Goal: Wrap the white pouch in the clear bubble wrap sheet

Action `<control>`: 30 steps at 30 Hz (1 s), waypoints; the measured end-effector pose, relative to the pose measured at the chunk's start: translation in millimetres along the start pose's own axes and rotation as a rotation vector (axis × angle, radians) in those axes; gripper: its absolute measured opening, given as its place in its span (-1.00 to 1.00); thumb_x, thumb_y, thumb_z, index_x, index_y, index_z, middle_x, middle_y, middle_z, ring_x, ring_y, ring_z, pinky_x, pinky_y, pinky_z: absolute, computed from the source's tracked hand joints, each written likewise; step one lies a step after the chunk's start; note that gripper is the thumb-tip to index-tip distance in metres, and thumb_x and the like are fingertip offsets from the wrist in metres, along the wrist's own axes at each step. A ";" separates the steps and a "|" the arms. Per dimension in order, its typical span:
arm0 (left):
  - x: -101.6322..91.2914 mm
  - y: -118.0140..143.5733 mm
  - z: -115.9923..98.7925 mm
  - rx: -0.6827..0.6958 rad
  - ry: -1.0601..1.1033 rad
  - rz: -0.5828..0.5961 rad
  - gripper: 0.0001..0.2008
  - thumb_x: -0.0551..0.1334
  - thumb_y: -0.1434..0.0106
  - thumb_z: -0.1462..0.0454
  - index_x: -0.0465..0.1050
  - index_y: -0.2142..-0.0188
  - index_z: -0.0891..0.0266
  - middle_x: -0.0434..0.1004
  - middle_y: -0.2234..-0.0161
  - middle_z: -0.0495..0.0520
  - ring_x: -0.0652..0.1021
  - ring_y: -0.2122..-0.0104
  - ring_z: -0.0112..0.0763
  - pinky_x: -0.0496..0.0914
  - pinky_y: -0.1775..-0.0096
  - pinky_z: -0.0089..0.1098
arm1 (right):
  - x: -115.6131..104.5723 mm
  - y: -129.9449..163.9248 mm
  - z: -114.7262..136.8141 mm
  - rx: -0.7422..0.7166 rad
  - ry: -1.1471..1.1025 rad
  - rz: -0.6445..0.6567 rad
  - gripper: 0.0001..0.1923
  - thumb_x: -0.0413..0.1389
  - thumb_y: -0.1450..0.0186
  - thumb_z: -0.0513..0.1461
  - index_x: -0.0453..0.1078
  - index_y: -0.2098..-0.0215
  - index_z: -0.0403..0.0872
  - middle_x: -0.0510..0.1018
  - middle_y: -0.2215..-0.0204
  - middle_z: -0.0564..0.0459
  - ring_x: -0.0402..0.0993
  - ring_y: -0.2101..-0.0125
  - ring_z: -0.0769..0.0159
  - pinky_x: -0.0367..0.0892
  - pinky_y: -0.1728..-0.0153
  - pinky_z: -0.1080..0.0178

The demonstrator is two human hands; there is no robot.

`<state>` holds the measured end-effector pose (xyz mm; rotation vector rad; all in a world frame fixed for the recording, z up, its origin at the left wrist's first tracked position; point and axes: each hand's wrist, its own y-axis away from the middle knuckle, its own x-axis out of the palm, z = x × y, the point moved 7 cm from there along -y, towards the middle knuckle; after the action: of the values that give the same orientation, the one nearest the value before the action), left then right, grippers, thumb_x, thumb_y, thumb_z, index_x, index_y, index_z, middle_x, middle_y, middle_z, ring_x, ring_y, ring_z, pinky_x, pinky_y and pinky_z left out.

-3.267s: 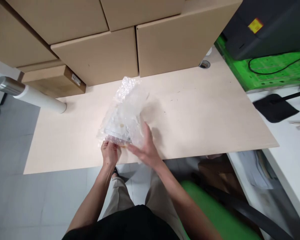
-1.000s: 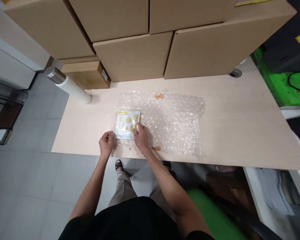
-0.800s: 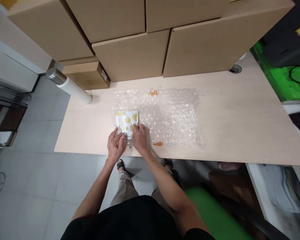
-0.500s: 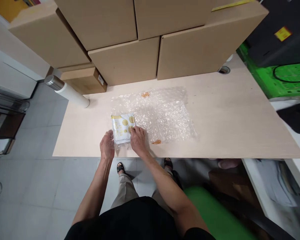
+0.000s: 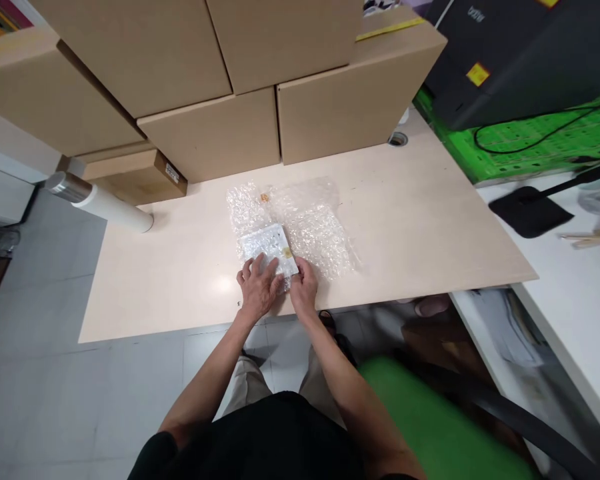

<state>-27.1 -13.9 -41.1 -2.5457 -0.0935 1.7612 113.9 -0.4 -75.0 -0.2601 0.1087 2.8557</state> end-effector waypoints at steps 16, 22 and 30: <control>-33.3 6.7 33.3 -0.538 1.097 -0.199 -0.44 0.17 -0.29 -0.06 0.39 -0.12 0.28 0.56 0.05 0.23 0.56 0.09 -0.28 0.41 0.05 -0.29 | 26.2 -17.3 29.7 -0.182 0.231 0.352 -0.50 -0.01 -0.36 0.10 0.42 -0.06 -0.04 0.53 -0.03 -0.13 0.41 -0.06 0.07 0.24 -0.14 -0.03; -20.5 -19.3 -47.3 -0.138 0.942 -0.232 -0.55 0.08 -0.37 0.02 0.37 -0.12 0.20 0.41 -0.13 0.25 0.46 -0.12 -0.22 0.36 -0.10 -0.23 | 12.0 -21.7 25.3 -0.240 0.135 0.531 -0.65 -0.08 -0.41 -0.12 0.47 0.00 0.00 0.59 0.05 -0.02 0.50 0.05 0.20 0.38 -0.03 0.09; -24.2 -7.7 59.3 -0.684 0.620 -0.274 -0.37 0.27 -0.23 0.13 0.19 -0.23 0.30 0.40 -0.08 0.36 0.47 -0.09 -0.06 0.42 -0.01 -0.10 | 23.7 -9.9 30.2 -0.388 0.349 0.442 -0.69 -0.01 -0.39 -0.09 0.42 0.08 -0.11 0.54 0.04 -0.20 0.40 -0.05 0.08 0.21 -0.16 0.00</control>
<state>-91.3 -8.0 -38.8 -3.1773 -1.1123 0.8667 89.1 18.3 -50.4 -0.9163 -0.3703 3.2126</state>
